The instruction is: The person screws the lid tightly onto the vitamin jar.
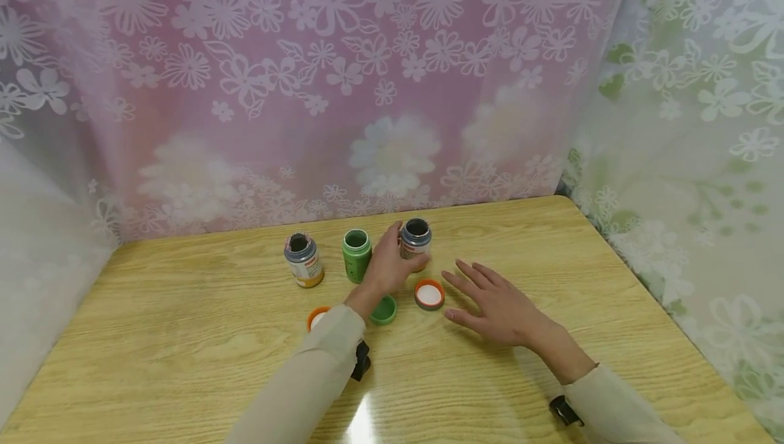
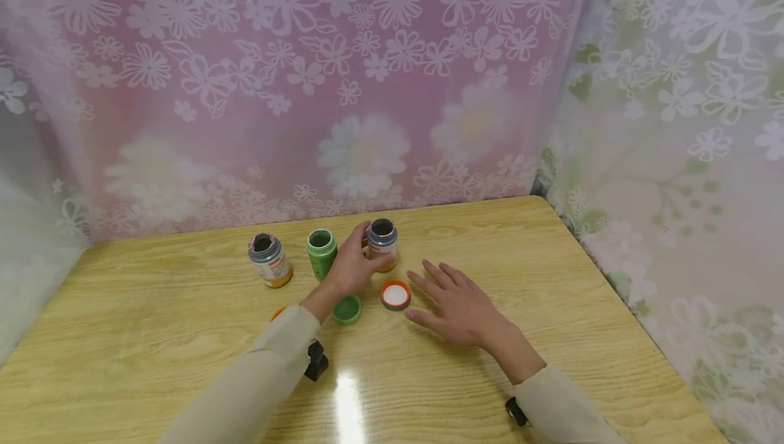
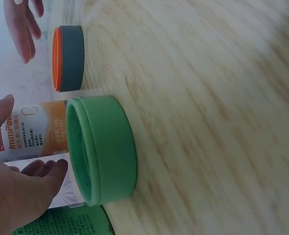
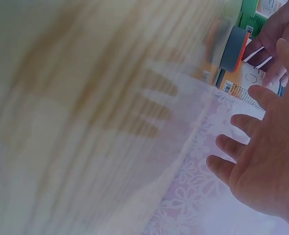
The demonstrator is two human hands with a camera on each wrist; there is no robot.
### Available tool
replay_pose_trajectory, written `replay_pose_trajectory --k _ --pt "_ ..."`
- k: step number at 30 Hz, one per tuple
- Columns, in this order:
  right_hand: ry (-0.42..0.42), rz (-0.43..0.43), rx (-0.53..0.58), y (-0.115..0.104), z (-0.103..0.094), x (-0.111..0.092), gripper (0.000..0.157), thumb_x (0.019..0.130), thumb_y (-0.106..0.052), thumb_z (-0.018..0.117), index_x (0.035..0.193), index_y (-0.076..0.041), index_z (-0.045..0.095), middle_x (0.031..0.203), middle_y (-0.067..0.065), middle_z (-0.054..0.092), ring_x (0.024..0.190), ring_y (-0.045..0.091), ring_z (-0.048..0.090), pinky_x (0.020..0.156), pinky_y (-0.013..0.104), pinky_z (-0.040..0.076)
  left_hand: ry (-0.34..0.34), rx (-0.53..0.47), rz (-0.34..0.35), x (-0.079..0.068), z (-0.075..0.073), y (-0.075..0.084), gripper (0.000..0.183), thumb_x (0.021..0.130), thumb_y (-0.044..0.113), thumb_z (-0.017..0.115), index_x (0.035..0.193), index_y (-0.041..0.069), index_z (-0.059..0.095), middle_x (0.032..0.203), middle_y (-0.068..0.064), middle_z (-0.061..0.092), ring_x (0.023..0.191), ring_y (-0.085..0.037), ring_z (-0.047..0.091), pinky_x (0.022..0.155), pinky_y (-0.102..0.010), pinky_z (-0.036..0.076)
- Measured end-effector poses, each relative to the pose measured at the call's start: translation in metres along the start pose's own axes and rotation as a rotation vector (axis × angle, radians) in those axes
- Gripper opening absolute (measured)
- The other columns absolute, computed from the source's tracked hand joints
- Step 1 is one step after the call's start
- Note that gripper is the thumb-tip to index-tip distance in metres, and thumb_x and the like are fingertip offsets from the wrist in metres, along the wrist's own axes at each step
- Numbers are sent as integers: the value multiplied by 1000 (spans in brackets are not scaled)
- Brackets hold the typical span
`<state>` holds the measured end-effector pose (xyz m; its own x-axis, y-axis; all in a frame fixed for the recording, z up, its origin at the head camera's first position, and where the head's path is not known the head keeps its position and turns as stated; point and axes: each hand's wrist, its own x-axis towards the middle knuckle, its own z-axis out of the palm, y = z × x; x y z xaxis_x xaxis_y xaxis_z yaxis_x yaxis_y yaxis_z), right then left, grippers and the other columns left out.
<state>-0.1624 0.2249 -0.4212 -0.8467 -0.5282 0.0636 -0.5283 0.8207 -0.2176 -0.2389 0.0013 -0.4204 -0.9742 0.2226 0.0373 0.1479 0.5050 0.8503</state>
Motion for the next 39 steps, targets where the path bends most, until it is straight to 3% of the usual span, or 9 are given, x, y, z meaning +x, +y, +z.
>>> replay_pose_trajectory --k 5,10,17,29,39 --pt "3 -4 -13 -1 1 2 67 95 -59 46 149 -20 36 153 13 29 137 39 27 106 55 27 8 -43 -19 4 0 -3 87 85 32 75 150 5 24 138 -15 47 126 -28 46 103 -44 37" --pt "-10 -5 -33 -4 1 3 68 94 -60 45 149 -22 36 153 13 27 138 39 23 110 55 16 -1 -67 -21 7 -1 -4 88 84 31 76 150 7 25 138 -14 47 125 -28 47 102 -44 38" --pt "-10 -4 -80 -7 0 5 70 92 -63 45 149 -24 37 154 12 26 140 39 20 110 57 9 -39 -100 18 10 -1 -8 72 85 30 75 144 14 37 133 -6 52 122 -24 49 102 -42 39" --pt "-14 -40 -166 -8 0 9 69 92 -65 45 147 -24 40 154 11 27 140 38 20 111 57 11 -67 -46 30 16 1 -7 69 85 35 74 142 17 39 132 -3 53 120 -21 51 100 -40 40" --pt "-83 -102 -162 -15 0 20 65 94 -57 48 148 -22 39 155 10 24 139 37 22 108 54 25 -108 -29 14 14 0 -11 72 88 37 71 145 14 33 134 -6 52 122 -24 49 103 -43 38"
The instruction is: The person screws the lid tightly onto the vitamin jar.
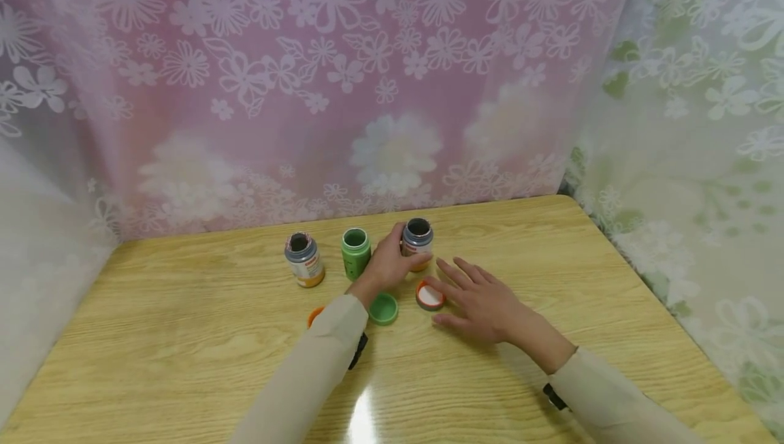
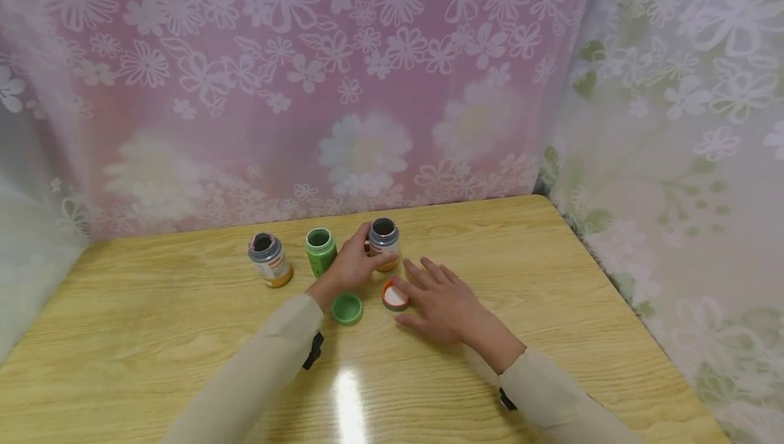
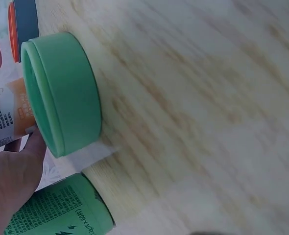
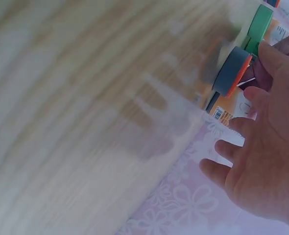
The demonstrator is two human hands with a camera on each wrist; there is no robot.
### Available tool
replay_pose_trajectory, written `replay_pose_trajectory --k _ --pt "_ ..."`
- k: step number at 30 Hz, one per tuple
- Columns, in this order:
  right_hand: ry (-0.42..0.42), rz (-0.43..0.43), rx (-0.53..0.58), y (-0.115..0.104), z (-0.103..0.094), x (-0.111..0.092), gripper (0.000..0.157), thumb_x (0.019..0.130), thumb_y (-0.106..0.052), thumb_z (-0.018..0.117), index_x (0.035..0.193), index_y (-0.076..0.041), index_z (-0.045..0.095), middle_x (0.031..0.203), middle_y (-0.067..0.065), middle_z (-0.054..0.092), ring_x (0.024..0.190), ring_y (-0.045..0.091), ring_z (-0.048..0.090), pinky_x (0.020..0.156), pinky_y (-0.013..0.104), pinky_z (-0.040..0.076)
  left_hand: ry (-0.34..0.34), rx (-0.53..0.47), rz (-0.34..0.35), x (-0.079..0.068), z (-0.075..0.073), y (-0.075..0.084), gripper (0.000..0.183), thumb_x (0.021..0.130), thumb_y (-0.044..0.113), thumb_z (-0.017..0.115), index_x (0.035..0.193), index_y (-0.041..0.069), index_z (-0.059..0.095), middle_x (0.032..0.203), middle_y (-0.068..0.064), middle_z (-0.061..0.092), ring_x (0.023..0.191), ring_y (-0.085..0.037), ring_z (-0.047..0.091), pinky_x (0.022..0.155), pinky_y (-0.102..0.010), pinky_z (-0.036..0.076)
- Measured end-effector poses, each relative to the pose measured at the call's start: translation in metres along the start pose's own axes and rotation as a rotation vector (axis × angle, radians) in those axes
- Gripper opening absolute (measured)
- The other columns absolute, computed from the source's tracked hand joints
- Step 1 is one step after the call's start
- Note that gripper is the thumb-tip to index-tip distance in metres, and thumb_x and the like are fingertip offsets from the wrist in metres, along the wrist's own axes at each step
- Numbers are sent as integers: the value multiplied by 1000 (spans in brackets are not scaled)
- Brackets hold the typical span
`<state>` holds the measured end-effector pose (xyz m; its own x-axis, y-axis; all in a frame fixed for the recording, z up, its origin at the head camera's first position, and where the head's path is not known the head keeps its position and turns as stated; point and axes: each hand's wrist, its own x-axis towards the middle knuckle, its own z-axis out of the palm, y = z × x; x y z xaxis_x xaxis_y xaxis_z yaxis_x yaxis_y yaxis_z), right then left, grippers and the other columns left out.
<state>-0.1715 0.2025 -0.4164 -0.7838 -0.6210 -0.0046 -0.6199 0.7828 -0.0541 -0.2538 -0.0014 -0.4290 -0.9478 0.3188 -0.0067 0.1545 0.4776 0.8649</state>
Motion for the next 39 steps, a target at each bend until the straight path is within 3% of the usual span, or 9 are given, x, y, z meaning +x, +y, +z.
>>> replay_pose_trajectory --k 9,17,24,33,39 --pt "-77 -121 75 -2 -4 12 59 97 -45 52 148 -19 39 152 14 29 134 37 31 100 51 38 7 4 44 -1 -1 -1 71 88 34 71 144 11 34 130 -7 54 119 -23 52 101 -41 39" --pt "0 -278 53 -2 -5 20 47 94 -24 63 138 -13 50 142 12 45 122 31 45 87 44 49 7 -7 45 -1 0 0 68 89 33 70 144 13 35 130 -6 54 118 -23 52 99 -41 41" --pt "109 -381 74 0 0 28 34 89 -8 69 123 -9 62 127 13 57 104 30 54 84 40 49 4 20 54 -1 -1 0 69 89 33 69 145 12 34 131 -6 53 120 -23 52 99 -41 41" --pt "74 -410 58 1 -5 34 33 84 -2 72 113 -10 61 111 6 55 86 24 51 75 35 48 4 13 64 1 -1 -2 68 89 31 70 143 12 35 129 -6 54 116 -21 54 96 -39 43" --pt "13 -399 33 0 -10 37 36 80 -3 76 111 -12 60 107 5 54 84 24 51 73 34 48 9 30 54 1 0 -2 67 89 30 70 143 13 34 129 -5 54 116 -21 53 96 -39 43"
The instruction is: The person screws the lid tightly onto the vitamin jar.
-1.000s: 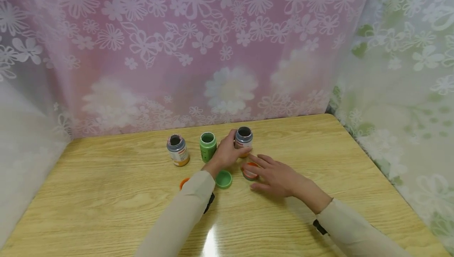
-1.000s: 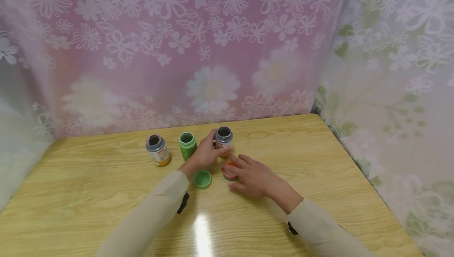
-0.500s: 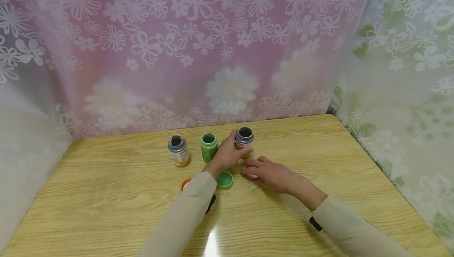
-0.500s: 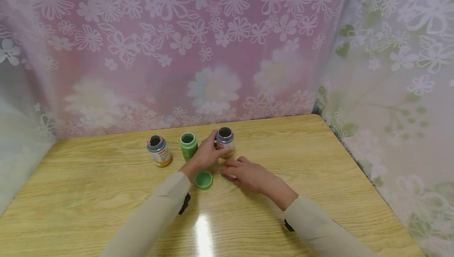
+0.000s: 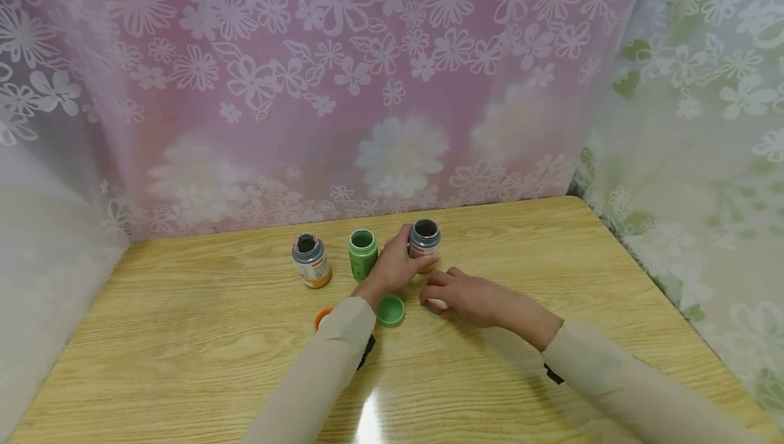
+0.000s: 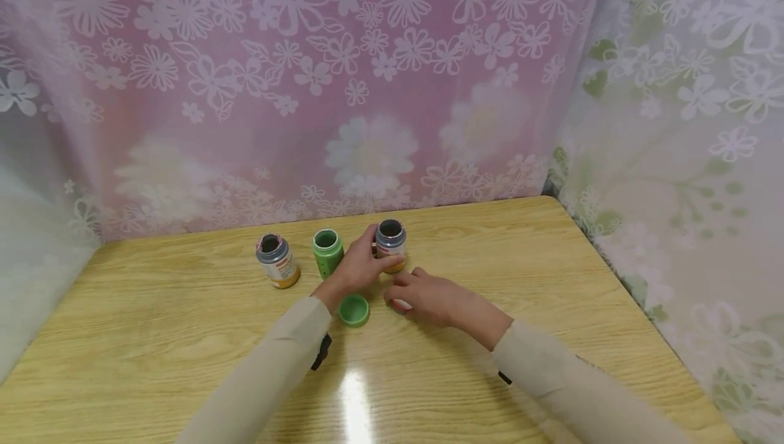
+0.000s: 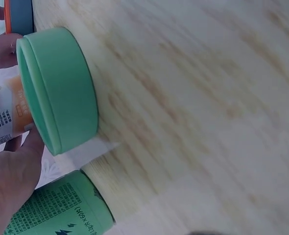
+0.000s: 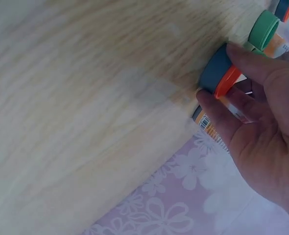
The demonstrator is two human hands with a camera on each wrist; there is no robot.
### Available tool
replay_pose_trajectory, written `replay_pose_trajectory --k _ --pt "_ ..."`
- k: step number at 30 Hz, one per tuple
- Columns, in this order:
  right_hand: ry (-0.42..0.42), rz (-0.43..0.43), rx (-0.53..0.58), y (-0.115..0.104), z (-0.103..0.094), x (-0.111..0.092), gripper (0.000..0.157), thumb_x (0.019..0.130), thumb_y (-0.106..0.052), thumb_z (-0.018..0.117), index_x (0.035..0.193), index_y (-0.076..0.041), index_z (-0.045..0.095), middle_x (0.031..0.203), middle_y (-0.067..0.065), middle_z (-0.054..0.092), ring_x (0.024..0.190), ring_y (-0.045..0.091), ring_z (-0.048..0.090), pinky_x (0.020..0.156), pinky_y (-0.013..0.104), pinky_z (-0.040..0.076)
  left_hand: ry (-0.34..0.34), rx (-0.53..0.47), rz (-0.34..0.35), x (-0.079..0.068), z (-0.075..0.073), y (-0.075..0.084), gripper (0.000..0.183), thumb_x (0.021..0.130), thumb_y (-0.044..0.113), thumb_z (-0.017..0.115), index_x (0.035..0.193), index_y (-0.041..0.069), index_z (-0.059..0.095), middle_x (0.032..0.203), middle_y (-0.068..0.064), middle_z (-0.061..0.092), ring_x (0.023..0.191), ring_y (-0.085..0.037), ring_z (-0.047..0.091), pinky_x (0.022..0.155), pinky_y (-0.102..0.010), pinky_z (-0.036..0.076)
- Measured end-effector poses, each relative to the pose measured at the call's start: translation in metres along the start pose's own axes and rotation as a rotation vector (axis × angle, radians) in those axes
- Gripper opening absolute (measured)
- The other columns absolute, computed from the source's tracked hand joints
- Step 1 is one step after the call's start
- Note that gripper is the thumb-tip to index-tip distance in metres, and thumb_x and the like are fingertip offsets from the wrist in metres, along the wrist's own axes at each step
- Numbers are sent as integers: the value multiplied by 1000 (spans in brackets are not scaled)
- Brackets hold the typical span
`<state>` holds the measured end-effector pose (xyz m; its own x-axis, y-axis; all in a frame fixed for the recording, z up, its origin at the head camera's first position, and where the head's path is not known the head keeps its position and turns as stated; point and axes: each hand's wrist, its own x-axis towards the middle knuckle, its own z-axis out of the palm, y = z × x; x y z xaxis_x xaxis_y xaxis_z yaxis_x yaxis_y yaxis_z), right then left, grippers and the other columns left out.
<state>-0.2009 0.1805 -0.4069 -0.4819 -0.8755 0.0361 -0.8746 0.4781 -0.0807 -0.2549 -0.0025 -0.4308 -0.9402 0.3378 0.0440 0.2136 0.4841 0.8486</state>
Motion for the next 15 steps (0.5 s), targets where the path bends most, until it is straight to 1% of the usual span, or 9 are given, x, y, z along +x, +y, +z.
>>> replay_pose_trajectory --k 2,4,8,10,12,15 --pt "-37 11 2 0 -3 0 37 79 -5 77 110 -14 59 107 4 54 85 24 51 73 34 48 5 1 0 0 0 0 66 89 30 70 142 13 35 128 -5 55 116 -21 54 96 -39 43" --pt "-72 24 26 0 -7 0 37 79 -8 79 110 -15 58 106 3 53 86 23 52 74 35 49 12 -3 4 0 1 0 64 89 29 71 141 12 37 127 -6 56 115 -21 54 95 -39 43" --pt "-129 92 139 0 -20 -1 36 80 -15 79 109 -17 58 103 0 53 89 19 54 77 35 48 16 -22 8 -2 1 -1 62 89 28 70 140 12 38 127 -6 56 114 -21 55 95 -39 44" --pt "-143 131 202 1 -29 -2 36 83 -17 76 113 -18 58 105 -1 53 91 17 55 78 36 49 21 -26 11 -2 2 -1 63 90 28 70 141 11 38 127 -6 56 115 -21 55 95 -39 44" --pt "-152 158 244 3 -39 -3 38 86 -20 73 121 -20 57 109 -1 53 94 16 56 80 35 48 19 -31 12 -2 2 -2 63 90 28 70 141 11 37 127 -7 55 115 -22 55 95 -39 44" --pt "-140 156 287 6 -53 -6 47 90 -19 68 134 -19 52 117 0 52 97 16 55 81 35 48 17 -32 12 -2 2 -2 62 90 28 69 140 10 38 126 -7 56 114 -22 55 94 -39 45"
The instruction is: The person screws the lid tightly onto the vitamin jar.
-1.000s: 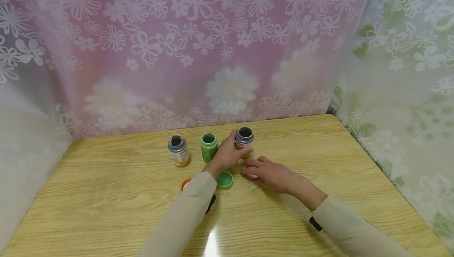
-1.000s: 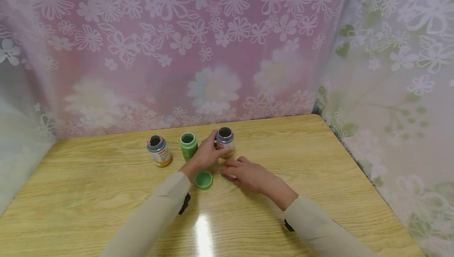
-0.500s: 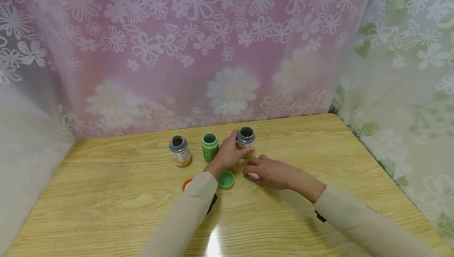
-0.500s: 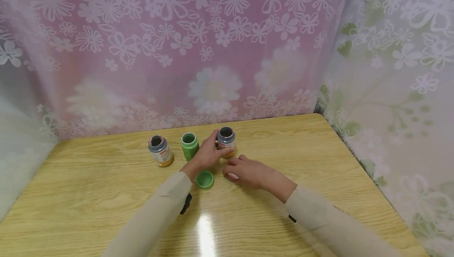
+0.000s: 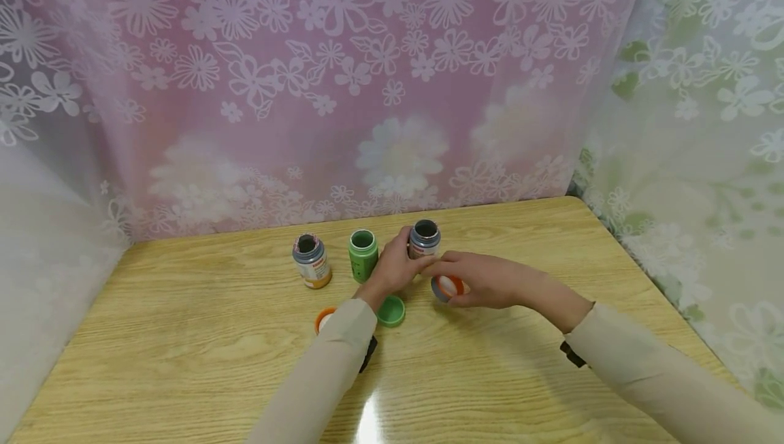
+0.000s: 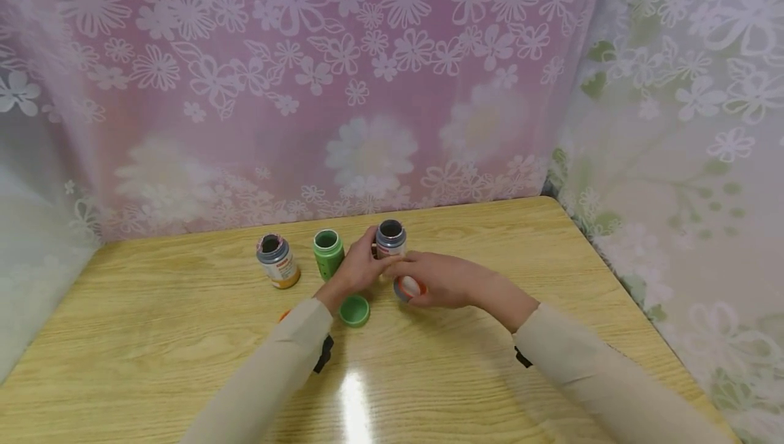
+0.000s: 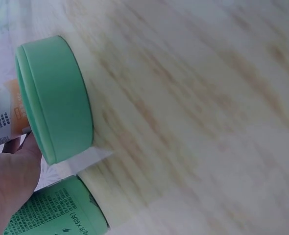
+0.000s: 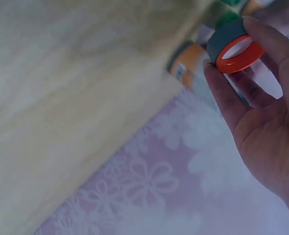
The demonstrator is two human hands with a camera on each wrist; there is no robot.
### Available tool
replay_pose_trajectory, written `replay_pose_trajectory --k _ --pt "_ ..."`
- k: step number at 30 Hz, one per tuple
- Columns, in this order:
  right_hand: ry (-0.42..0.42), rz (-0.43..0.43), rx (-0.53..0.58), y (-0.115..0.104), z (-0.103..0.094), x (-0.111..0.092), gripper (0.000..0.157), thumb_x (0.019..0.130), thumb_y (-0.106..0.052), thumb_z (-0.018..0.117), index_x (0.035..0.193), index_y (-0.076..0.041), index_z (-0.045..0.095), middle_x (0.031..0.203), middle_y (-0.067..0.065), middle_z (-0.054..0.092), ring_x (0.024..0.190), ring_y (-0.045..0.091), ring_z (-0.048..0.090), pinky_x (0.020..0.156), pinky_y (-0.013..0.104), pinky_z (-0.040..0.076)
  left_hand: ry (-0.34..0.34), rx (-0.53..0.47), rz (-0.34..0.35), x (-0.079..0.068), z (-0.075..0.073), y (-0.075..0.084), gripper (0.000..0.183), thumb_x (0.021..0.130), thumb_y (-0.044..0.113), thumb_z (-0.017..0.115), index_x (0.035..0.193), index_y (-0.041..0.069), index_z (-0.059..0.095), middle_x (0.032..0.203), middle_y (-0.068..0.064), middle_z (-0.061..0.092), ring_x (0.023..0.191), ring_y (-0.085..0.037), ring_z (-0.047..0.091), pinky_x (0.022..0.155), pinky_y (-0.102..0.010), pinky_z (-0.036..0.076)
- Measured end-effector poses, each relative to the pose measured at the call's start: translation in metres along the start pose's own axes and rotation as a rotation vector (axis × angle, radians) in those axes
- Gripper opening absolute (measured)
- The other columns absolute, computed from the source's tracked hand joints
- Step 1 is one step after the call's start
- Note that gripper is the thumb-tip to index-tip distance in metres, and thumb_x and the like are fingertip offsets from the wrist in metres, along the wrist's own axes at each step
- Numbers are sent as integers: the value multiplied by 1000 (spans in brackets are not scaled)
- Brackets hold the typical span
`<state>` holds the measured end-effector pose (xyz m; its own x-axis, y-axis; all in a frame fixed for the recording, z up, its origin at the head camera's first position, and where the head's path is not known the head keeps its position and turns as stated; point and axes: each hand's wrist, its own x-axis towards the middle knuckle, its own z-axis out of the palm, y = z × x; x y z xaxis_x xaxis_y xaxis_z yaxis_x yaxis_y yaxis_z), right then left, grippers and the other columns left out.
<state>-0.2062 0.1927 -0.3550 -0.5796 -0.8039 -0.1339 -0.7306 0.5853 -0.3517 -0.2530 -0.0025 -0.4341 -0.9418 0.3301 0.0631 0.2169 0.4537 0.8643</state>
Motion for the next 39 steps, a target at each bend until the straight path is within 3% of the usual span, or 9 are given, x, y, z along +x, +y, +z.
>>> replay_pose_trajectory --k 8,17,24,31,34,39 --pt "65 22 70 6 -30 -5 44 91 -20 69 133 -18 56 123 0 50 100 16 54 84 38 48 -17 -11 0 1 0 0 60 90 28 69 139 12 39 126 -5 55 113 -20 55 94 -37 44" --pt "179 62 153 15 -47 3 45 90 -25 70 129 -10 55 121 1 55 105 17 56 87 37 50 -21 -36 -3 2 -1 3 61 89 30 70 139 12 40 126 -4 55 112 -18 56 94 -37 45" --pt "398 75 286 22 -43 15 46 88 -23 72 127 -9 51 111 4 58 107 26 58 93 44 47 -17 -33 -13 1 -1 1 63 89 30 71 140 11 39 128 -5 55 114 -19 55 96 -39 44" --pt "647 102 357 26 -31 34 38 87 -27 73 111 -8 51 105 6 55 98 21 60 90 42 48 -20 -12 -4 1 -3 1 63 89 30 70 140 11 38 129 -5 54 114 -19 55 96 -38 43" --pt "695 107 406 27 -26 42 35 87 -27 72 107 -8 51 110 7 55 101 22 59 92 43 47 -21 -8 4 0 -3 1 62 89 30 70 140 11 39 129 -5 54 114 -19 55 96 -38 43" --pt "706 118 496 30 -15 51 36 89 -27 71 110 -7 51 113 8 56 106 23 57 95 42 45 -26 -14 21 1 -2 0 61 90 29 69 140 11 39 128 -5 55 113 -19 55 96 -38 44"
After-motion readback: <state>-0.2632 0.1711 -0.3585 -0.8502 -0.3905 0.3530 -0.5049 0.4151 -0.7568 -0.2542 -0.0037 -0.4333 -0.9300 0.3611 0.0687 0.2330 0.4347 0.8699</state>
